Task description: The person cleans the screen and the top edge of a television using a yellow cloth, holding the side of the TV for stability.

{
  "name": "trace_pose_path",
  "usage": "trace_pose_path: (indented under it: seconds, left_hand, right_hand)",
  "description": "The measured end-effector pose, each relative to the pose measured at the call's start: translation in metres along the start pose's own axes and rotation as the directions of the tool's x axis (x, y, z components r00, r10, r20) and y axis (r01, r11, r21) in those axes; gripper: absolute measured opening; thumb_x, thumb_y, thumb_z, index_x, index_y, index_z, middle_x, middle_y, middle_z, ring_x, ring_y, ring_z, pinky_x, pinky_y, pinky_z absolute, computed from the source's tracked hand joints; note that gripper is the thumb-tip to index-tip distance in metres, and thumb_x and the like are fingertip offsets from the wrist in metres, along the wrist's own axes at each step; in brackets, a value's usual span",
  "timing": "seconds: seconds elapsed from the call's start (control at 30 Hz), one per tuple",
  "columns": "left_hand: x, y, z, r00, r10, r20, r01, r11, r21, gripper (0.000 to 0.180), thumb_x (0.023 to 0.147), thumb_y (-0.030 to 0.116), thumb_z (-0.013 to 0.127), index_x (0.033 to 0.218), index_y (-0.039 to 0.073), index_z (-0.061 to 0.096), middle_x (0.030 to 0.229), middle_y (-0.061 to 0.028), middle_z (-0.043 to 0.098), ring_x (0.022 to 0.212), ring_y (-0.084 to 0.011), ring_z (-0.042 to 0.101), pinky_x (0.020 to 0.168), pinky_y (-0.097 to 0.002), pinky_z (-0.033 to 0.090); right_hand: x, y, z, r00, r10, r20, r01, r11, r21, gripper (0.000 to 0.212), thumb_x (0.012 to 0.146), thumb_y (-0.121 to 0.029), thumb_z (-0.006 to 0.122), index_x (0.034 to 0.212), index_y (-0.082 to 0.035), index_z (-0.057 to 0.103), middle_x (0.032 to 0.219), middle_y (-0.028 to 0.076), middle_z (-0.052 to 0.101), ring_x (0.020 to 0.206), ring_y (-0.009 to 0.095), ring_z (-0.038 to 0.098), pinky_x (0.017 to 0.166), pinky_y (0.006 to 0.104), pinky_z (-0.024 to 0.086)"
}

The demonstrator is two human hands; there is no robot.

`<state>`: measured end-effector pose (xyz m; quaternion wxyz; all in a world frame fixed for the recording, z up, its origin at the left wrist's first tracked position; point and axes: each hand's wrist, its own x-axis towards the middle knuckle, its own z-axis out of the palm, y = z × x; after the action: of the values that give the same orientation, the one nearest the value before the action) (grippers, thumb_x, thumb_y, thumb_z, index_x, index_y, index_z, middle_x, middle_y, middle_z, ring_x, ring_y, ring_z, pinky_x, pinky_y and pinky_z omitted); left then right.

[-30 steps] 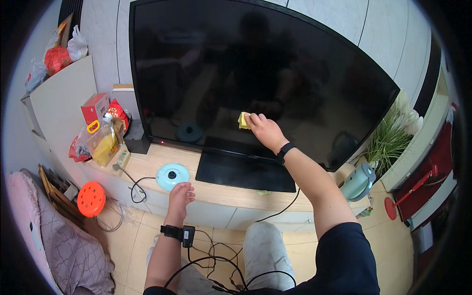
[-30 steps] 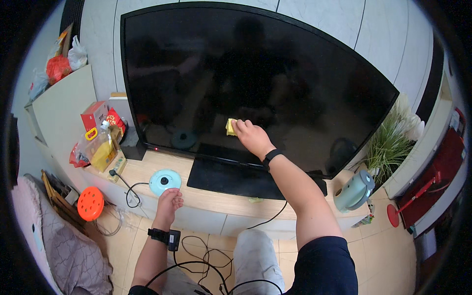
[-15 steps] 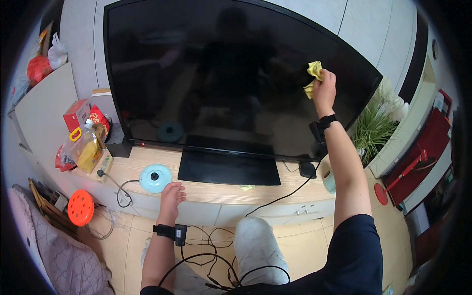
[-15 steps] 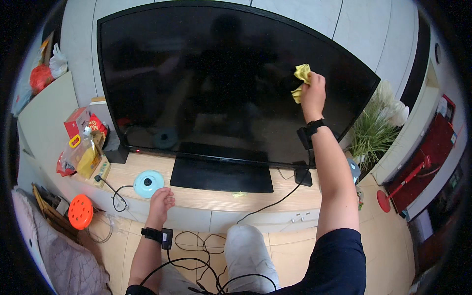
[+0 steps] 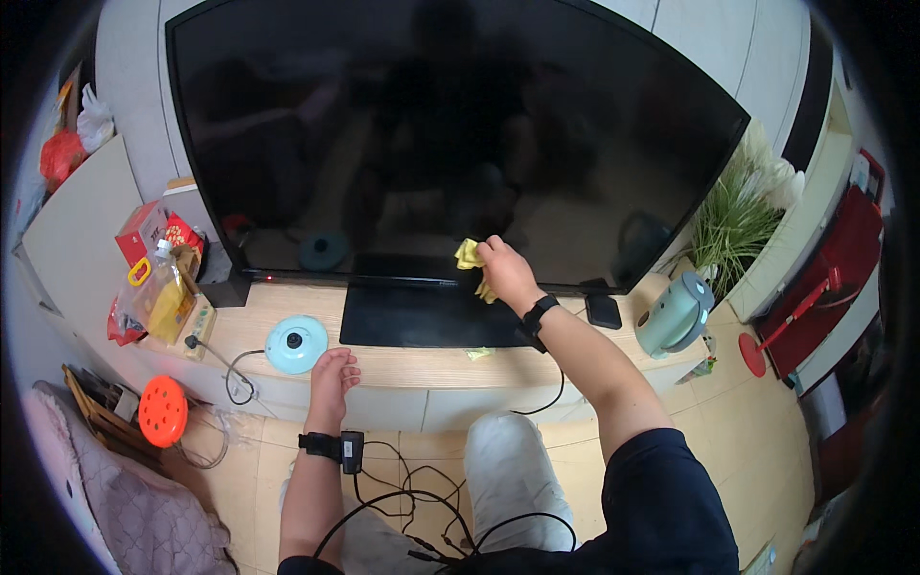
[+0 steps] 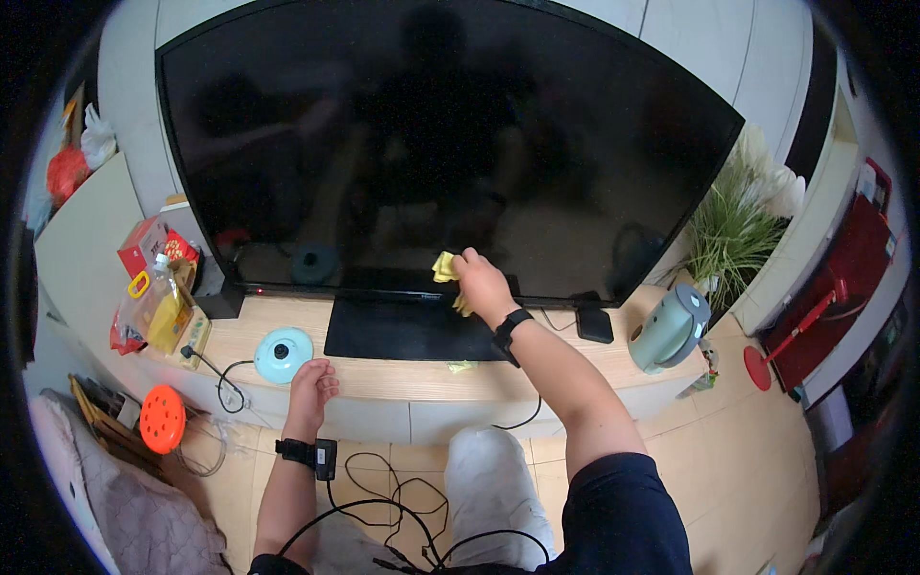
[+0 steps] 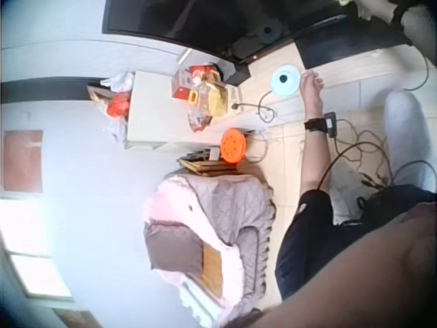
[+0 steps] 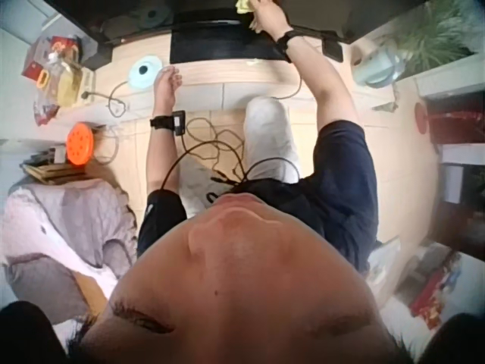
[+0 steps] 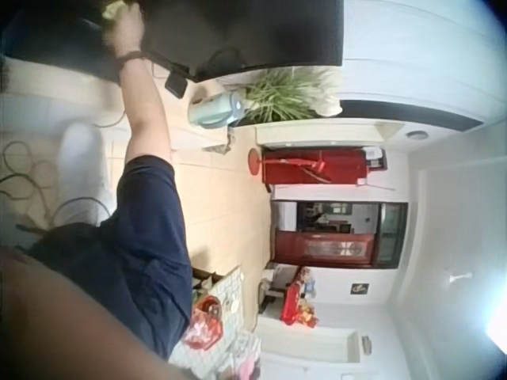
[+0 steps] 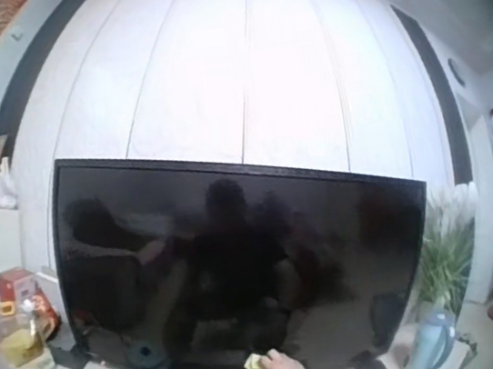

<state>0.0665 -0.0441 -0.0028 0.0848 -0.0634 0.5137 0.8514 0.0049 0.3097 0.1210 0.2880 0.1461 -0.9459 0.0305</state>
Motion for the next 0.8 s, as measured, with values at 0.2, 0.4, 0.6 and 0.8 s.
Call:
trace_pose_path:
  seconds: [0.2,0.4,0.6,0.8]
  left_hand:
    - [0.003,-0.018,0.027,1.000,-0.017,0.002,0.017,0.997,0.079,0.015,0.098,0.021,0.051,0.097,0.008,0.058,0.075,0.0003,0.057,0.063,-0.0115,0.056,0.060,-0.0265,0.049]
    - [0.001,-0.038,0.063,0.999,-0.009,0.046,0.006,0.998,0.055,0.033,0.099,0.032,0.054,0.075,0.009,0.054,0.057,0.0026,0.044,0.050,-0.0099,0.046,0.053,-0.0243,0.045]
    - [0.002,-0.049,0.069,0.998,-0.058,0.012,0.055,0.985,0.166,0.037,0.100,0.035,0.051,0.073,0.010,0.052,0.055,0.0023,0.042,0.050,-0.0121,0.047,0.053,-0.0263,0.045]
    - [0.021,-0.062,0.070,0.998,-0.048,0.036,0.046,0.996,0.072,0.033,0.100,0.029,0.052,0.076,0.007,0.057,0.058,0.0011,0.045,0.053,-0.0108,0.048,0.054,-0.0249,0.043]
  right_hand:
    - [0.001,-0.040,-0.059,0.951,0.197,-0.239,-0.036,0.838,0.545,0.023,0.081,-0.004,0.062,0.101,-0.003,0.052,0.104,0.018,0.056,0.093,0.040,0.058,0.078,0.0432,0.048]
    - [-0.020,0.043,-0.107,0.913,0.236,-0.334,-0.120,0.936,0.332,0.024,0.078,-0.005,0.063,0.101,-0.002,0.056,0.101,0.019,0.058,0.096,0.040,0.058,0.082,0.0434,0.049]
    - [0.022,0.120,-0.188,0.648,0.202,-0.734,-0.178,0.978,0.112,0.029,0.080,-0.004,0.061,0.107,-0.005,0.053,0.107,0.018,0.057,0.093,0.040,0.059,0.080,0.0450,0.049]
    - [0.065,0.128,-0.190,0.722,0.023,-0.692,-0.197,0.965,-0.174,0.028,0.082,-0.007,0.063,0.109,-0.007,0.058,0.109,0.014,0.057,0.088,0.037,0.062,0.073,0.0433,0.053]
